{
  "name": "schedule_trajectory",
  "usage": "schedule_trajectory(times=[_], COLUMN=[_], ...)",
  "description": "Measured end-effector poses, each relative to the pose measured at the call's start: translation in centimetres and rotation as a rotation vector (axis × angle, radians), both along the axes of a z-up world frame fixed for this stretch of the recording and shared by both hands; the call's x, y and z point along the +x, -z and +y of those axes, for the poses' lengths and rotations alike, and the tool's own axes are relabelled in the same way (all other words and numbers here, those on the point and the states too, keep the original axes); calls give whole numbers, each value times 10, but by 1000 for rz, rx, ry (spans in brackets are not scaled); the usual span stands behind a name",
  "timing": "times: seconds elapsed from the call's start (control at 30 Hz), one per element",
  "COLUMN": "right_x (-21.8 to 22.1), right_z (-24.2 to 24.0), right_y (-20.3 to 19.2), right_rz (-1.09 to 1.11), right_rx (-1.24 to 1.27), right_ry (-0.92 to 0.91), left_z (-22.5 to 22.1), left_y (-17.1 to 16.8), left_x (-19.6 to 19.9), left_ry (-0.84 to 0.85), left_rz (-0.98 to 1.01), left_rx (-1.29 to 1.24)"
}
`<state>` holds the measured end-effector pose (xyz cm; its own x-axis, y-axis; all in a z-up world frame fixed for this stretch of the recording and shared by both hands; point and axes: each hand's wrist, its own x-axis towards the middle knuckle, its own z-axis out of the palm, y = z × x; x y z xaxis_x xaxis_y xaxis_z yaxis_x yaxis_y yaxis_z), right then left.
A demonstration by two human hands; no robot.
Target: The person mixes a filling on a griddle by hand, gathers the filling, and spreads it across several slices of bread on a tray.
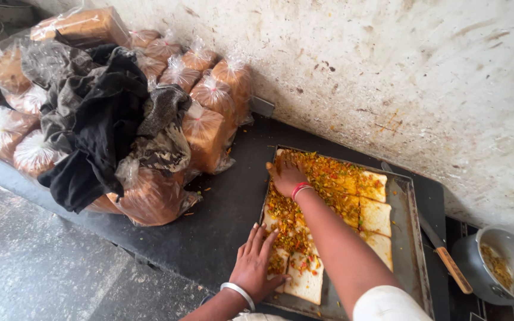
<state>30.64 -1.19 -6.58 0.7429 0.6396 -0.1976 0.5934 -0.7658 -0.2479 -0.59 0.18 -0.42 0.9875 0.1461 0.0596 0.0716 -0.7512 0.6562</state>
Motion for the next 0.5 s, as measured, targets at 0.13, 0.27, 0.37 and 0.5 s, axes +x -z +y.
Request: schedule_trajectory(times=[0.13, 0.27, 0.37, 0.5], right_x=[-13, 7, 16, -19], right_z=[11, -6, -20, -34], right_y=[-32, -56, -51, -27], right_rz=[-151, -32, -11, -109], right_rx=[0, -166, -172, 127], right_ry=[-19, -91, -116, 73], left_z=[2, 2, 0, 2], left_y=[-1, 2, 3, 4], left_x=[4, 2, 0, 1], left_ry=[8, 28, 19, 15], left_rz=[44, 16, 19, -9], left_rx=[19, 34, 28, 38])
